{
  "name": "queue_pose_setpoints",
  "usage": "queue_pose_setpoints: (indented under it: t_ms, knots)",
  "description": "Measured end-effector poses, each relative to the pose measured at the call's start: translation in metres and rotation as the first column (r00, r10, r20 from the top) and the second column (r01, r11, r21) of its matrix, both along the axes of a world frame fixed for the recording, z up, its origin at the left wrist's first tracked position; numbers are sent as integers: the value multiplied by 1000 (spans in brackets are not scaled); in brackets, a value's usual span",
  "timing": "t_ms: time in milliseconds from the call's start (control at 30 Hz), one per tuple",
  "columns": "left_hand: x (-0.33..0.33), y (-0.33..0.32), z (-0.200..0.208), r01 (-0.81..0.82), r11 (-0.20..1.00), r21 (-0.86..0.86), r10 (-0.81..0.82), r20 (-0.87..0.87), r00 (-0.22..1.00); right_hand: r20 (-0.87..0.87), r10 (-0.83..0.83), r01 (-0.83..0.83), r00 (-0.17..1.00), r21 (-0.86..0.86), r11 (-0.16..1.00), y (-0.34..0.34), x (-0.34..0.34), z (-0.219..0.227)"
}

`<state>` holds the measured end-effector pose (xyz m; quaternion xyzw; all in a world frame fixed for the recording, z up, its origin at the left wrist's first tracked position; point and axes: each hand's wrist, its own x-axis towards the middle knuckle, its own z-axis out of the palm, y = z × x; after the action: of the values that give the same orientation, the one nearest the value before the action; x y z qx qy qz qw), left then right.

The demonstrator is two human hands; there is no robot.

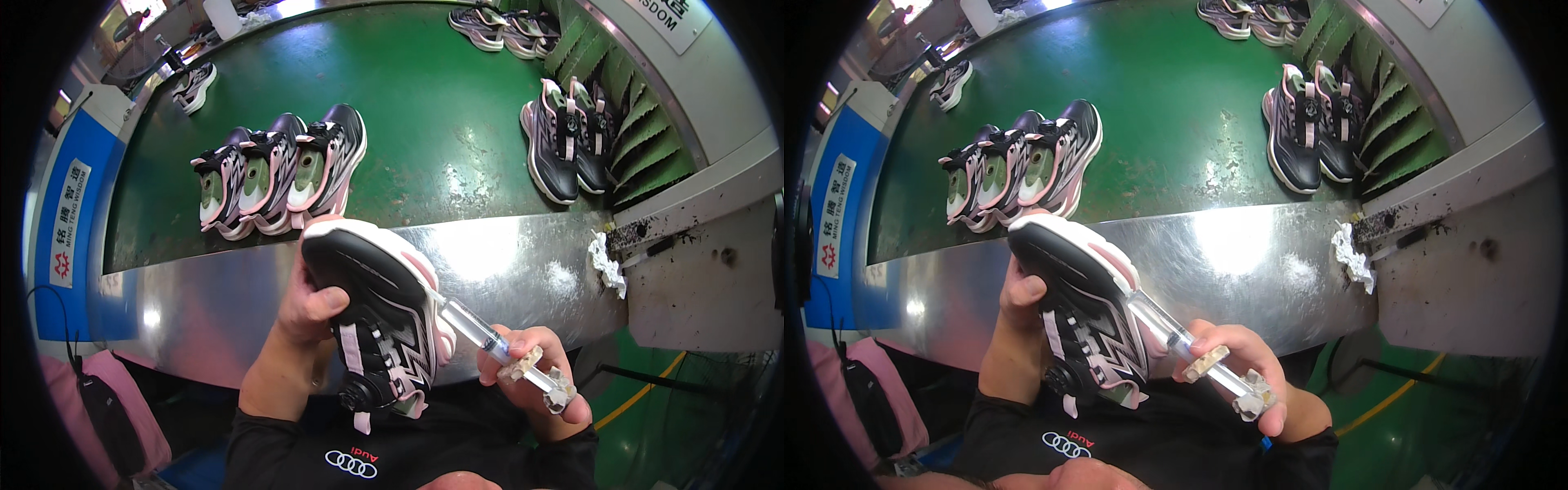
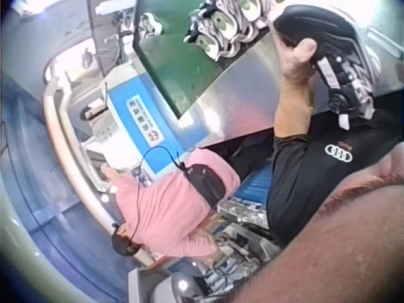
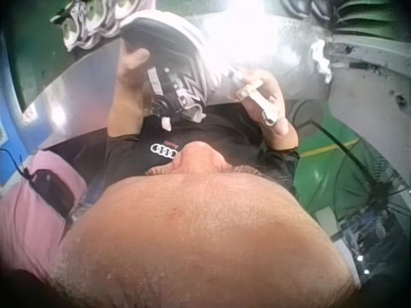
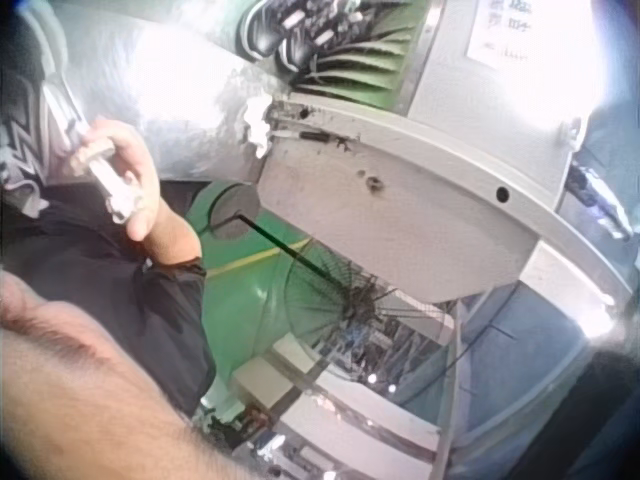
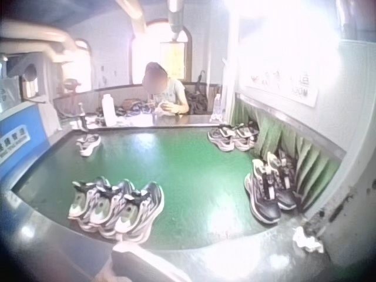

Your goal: The person applies adhesive along the soles of sneakers using a syringe, picking up and rotating the shoes by hand.

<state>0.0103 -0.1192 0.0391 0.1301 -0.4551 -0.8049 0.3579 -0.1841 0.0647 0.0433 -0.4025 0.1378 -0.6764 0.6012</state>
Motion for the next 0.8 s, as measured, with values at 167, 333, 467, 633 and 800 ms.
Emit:
queue_pose_setpoints:
  t_ms: [167, 333, 467, 633, 800]
  knots:
    - [-20, 6, 16, -75, 996, 49, 78, -49, 996, -13, -4, 4, 1000, -2, 1000, 1, 0, -11]
    - [-9, -8, -3, -1, 1000, -14, 0, -55, 998, -20, -1, 2, 1000, 11, 1000, 6, 1, -17]
    - [1, -12, -12, -74, 996, 51, 74, -5, 997, -42, 17, -14, 999, 57, 998, 14, 1, -20]
    - [0, -7, -11, -105, 967, 231, 114, -25, 993, -36, 30, -27, 999, 72, 997, 24, 3, -26]
    - [8, -11, -14, -76, 952, 297, 89, -30, 996, -56, 63, -57, 996, 97, 994, 35, 5, -25]
